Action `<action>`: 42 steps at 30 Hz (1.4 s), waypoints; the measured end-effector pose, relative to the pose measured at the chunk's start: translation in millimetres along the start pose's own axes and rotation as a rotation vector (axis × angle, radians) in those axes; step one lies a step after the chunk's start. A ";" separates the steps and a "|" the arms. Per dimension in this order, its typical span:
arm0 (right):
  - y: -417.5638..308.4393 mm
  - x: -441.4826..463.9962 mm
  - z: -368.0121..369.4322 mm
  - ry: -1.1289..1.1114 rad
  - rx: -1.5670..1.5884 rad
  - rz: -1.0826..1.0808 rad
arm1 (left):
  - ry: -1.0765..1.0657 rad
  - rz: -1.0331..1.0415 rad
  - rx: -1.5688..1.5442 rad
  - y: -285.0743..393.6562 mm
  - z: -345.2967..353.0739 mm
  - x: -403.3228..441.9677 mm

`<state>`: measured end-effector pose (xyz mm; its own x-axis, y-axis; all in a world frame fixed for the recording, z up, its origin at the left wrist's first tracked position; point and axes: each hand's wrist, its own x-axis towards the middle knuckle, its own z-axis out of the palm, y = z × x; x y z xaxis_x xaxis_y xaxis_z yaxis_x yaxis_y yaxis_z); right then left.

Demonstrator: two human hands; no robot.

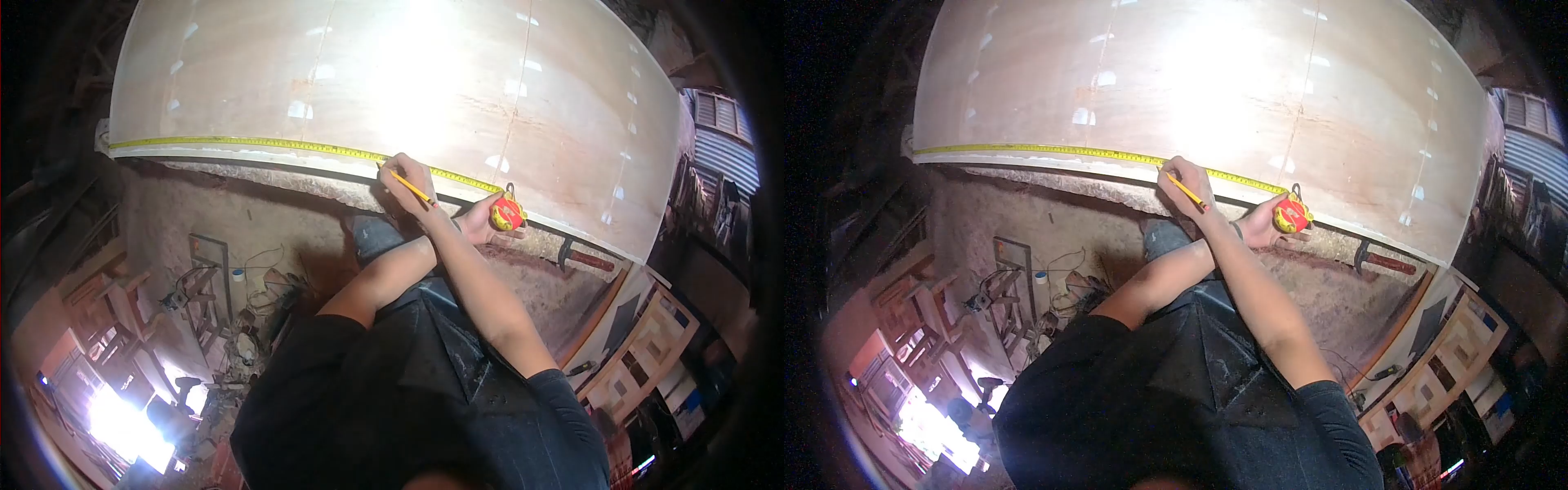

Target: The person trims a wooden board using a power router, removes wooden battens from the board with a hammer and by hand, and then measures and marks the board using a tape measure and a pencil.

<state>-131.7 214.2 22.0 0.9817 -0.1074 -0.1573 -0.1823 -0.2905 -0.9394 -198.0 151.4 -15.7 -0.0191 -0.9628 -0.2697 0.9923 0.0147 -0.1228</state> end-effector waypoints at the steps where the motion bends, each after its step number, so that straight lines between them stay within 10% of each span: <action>1: -2.1 0.2 -0.7 -0.005 -0.012 0.005 | 0.017 -0.002 0.018 0.8 2.4 -1.1; 28: 1.6 0.6 -4.6 -0.157 0.033 0.012 | 0.032 -0.010 0.080 2.9 -3.3 -1.7; 42: -35.5 -134.7 -142.7 0.231 0.254 0.253 | 0.366 0.330 -0.165 0.2 -18.6 -148.1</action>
<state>-265.4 103.3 120.0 0.8644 -0.3641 -0.3469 -0.3680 0.0123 -0.9298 -197.3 299.0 6.5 0.2212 -0.7423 -0.6325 0.9207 0.3728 -0.1156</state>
